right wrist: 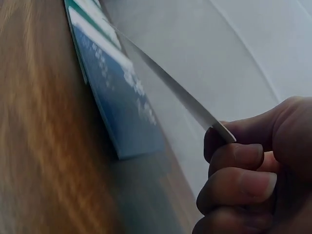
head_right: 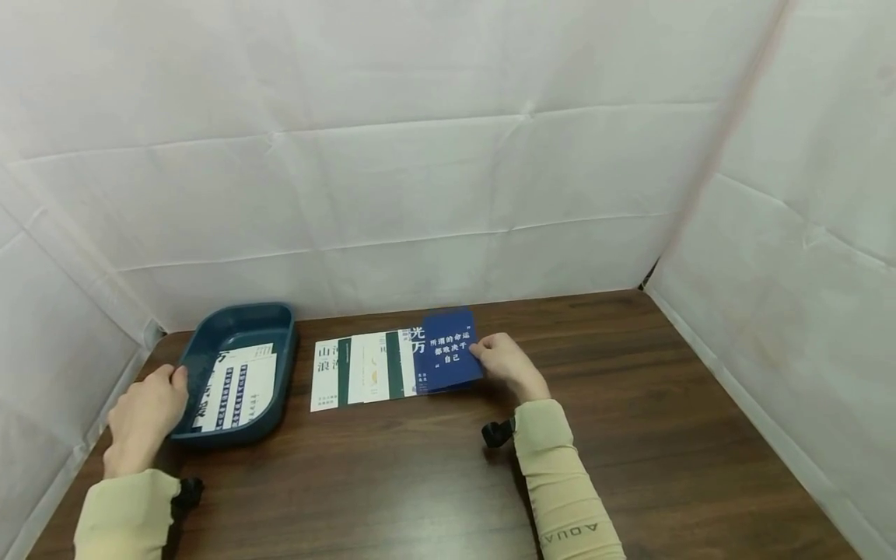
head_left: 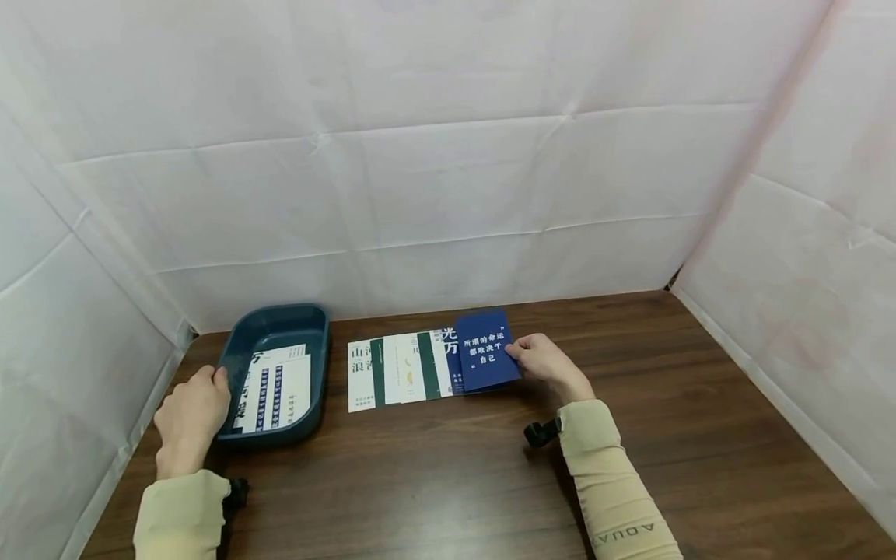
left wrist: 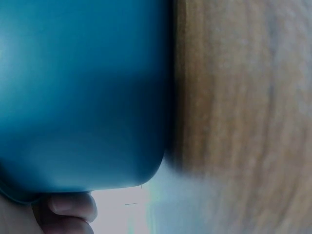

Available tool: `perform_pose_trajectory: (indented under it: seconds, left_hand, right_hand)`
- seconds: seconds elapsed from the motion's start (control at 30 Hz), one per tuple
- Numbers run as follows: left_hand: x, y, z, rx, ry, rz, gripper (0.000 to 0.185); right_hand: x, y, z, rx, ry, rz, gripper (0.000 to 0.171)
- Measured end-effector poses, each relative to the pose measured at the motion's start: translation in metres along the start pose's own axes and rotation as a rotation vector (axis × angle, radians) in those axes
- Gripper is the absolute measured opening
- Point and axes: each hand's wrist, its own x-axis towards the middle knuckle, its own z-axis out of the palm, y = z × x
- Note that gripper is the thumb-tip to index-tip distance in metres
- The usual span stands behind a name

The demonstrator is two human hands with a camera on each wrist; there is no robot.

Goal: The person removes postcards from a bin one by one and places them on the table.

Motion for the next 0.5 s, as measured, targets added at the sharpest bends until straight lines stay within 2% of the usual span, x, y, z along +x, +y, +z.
perform_pose_trajectory:
  seconds: [0.17, 0.5]
  left_hand:
    - [0.000, 0.001, 0.000, -0.002, -0.001, 0.000, 0.047]
    - [0.000, -0.001, 0.001, 0.001, 0.001, 0.000, 0.048]
  right_hand:
    - [0.005, 0.011, -0.003, 0.019, -0.012, 0.060, 0.035]
    - [0.014, 0.015, 0.004, -0.008, -0.017, 0.074, 0.034]
